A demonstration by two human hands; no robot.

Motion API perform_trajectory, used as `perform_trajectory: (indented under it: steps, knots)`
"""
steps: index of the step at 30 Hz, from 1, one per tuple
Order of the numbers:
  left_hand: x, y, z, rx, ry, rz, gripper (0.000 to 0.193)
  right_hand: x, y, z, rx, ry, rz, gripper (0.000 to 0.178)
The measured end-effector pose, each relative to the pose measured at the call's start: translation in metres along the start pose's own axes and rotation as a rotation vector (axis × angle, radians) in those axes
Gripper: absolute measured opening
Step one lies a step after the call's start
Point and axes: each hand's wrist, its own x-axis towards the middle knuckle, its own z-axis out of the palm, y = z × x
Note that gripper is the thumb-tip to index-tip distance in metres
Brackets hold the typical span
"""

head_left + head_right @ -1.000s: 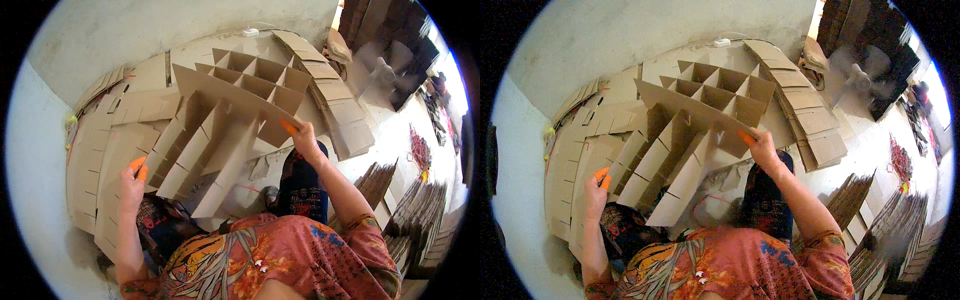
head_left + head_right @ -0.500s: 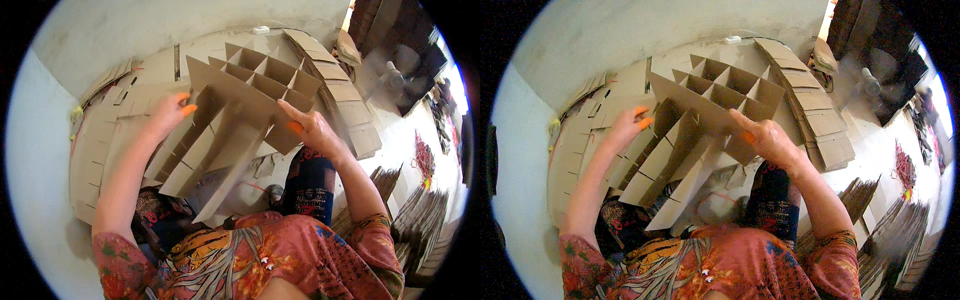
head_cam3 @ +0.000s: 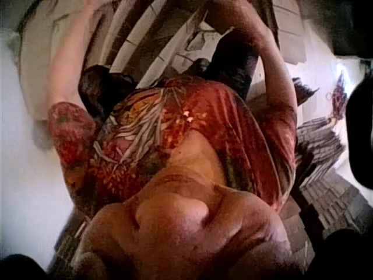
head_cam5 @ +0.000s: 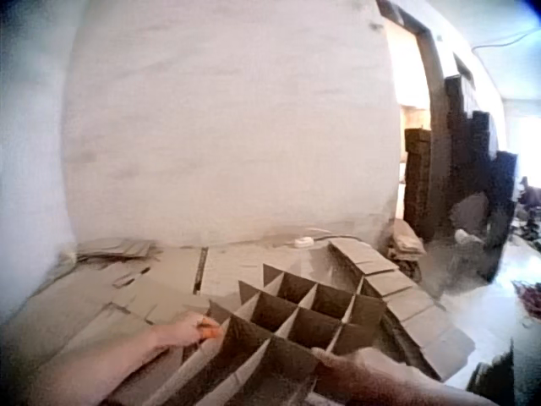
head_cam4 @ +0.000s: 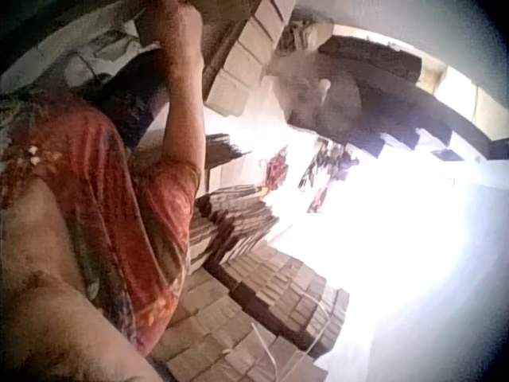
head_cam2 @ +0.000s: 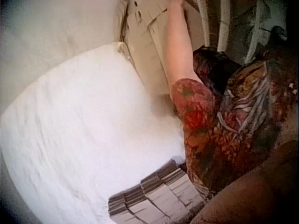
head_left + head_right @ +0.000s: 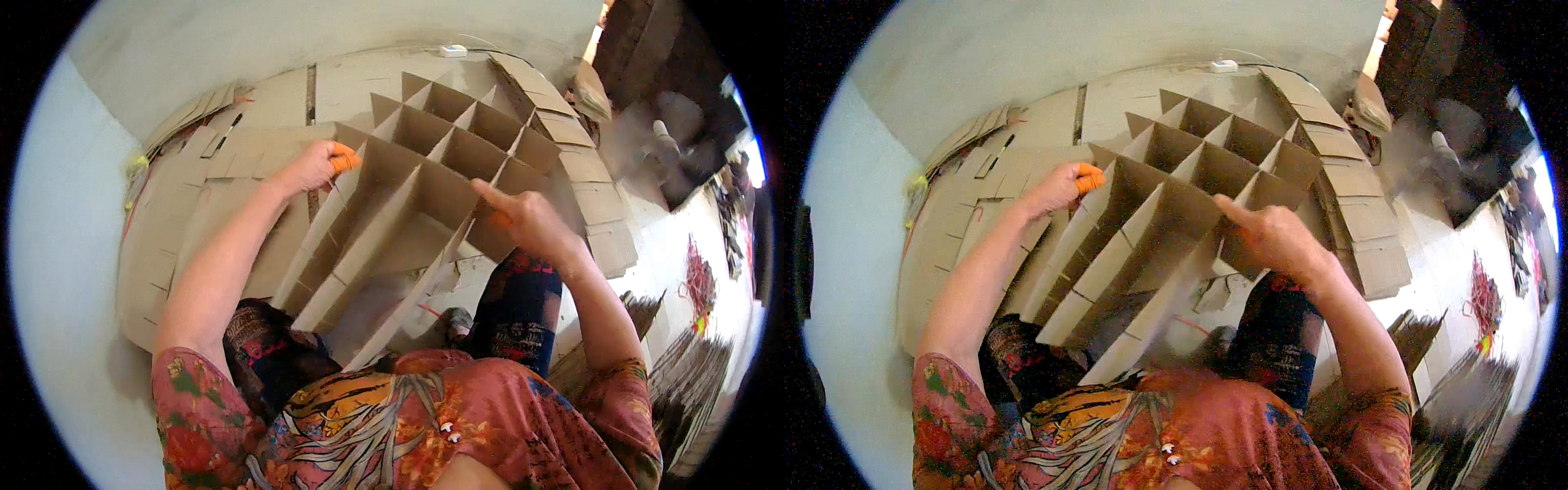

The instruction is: The person sits on the floor and folds pre-cut cardboard sheets into a multi-compartment structure. They repeatedly pick up flat cardboard pieces, fold along scored lines to form dividers, and stack the completed units.

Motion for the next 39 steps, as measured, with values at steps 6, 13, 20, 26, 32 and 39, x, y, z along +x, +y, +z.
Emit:
perform_trajectory:
  steps: [6,13,20,26,32,39]
  knots:
    - [0.014,-0.091,-0.052,0.480,0.295,0.007,0.031,0.015,0.023,0.018,0.001,0.053,-0.050,0.058]
    - [0.057,-0.171,-0.042,0.922,0.458,0.362,0.036,0.033,0.039,0.015,-0.084,0.127,-0.036,0.058]
    - [0.047,-0.128,-0.079,0.330,0.311,0.040,0.023,0.029,0.020,0.008,-0.076,0.461,-0.065,0.049]
    - [0.021,-0.110,-0.092,0.561,0.392,0.090,0.022,0.037,-0.028,-0.002,0.235,0.598,-0.162,0.037]
    - [-0.008,-0.071,-0.082,0.253,0.681,0.213,0.023,0.034,-0.054,-0.004,0.574,0.523,-0.075,0.031]
    - [-0.062,0.023,0.023,0.307,0.389,0.915,0.040,0.047,-0.075,-0.006,1.773,0.249,0.264,0.028]
